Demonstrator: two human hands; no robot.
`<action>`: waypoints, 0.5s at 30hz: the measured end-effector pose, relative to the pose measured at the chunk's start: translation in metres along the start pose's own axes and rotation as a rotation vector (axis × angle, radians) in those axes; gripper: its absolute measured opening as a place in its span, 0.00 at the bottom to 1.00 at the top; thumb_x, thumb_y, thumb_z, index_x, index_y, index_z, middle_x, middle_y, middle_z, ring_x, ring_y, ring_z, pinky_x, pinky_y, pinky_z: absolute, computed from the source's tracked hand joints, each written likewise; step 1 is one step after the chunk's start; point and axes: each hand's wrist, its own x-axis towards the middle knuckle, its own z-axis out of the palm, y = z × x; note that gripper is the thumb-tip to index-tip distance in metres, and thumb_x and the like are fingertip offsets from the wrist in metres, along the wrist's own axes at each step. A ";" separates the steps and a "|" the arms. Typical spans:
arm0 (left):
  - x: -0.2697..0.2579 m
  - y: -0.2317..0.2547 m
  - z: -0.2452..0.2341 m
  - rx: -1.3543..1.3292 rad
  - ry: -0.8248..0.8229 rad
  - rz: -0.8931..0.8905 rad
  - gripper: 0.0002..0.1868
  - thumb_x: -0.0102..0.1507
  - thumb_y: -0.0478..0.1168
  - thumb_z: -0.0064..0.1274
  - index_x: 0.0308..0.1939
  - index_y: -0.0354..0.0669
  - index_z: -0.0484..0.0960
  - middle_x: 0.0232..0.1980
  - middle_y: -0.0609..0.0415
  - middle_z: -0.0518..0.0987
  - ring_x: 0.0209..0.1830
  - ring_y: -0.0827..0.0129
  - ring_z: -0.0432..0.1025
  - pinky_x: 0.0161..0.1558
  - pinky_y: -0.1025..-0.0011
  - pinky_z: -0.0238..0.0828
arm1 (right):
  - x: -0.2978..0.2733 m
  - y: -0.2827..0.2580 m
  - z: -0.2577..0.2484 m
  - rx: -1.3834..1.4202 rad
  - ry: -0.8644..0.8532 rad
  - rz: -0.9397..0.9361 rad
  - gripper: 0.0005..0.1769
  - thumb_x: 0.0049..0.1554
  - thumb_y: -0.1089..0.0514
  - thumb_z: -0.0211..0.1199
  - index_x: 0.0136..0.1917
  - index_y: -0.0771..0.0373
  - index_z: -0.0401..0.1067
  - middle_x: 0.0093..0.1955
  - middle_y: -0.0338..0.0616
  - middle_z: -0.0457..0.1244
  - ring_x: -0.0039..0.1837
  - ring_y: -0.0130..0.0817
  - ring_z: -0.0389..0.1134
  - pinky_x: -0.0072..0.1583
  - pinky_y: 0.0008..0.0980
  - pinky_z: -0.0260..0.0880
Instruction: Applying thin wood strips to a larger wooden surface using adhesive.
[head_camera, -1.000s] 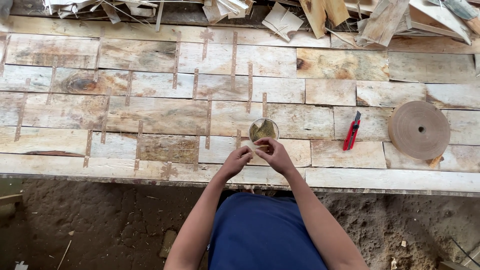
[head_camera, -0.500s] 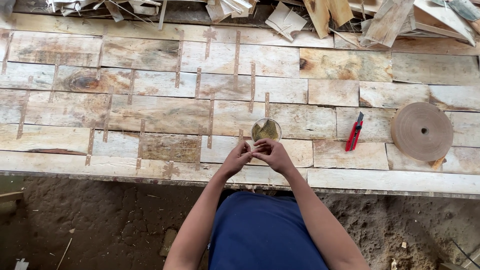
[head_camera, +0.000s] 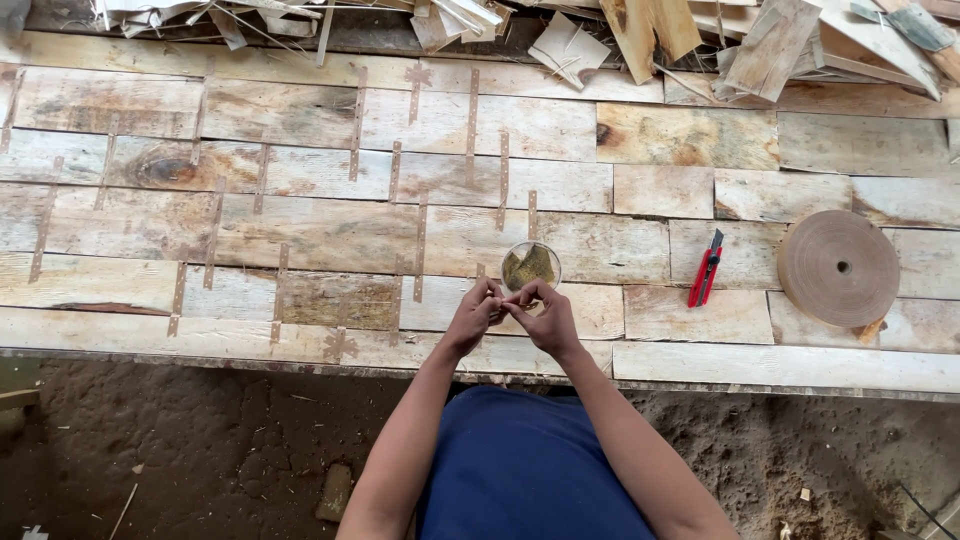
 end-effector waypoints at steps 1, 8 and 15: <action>0.001 0.001 0.002 -0.001 0.001 0.002 0.01 0.65 0.32 0.41 0.40 0.40 0.68 0.36 0.53 0.72 0.34 0.76 0.65 0.31 0.85 0.54 | -0.001 -0.003 0.001 -0.001 -0.001 -0.001 0.17 0.51 0.67 0.76 0.36 0.57 0.66 0.39 0.43 0.74 0.47 0.32 0.75 0.52 0.30 0.70; 0.002 0.020 -0.023 0.010 0.225 0.093 0.05 0.59 0.30 0.44 0.37 0.43 0.69 0.25 0.53 0.67 0.24 0.77 0.59 0.26 0.83 0.49 | 0.019 0.006 -0.019 0.096 0.103 0.034 0.16 0.54 0.66 0.74 0.44 0.59 0.65 0.45 0.47 0.73 0.48 0.32 0.73 0.55 0.31 0.71; -0.001 0.004 -0.052 0.322 0.309 0.086 0.07 0.55 0.28 0.45 0.34 0.41 0.76 0.17 0.55 0.66 0.17 0.77 0.59 0.20 0.81 0.50 | 0.053 0.052 -0.040 -0.131 0.058 0.313 0.24 0.54 0.63 0.74 0.57 0.61 0.62 0.48 0.47 0.70 0.46 0.31 0.74 0.53 0.31 0.74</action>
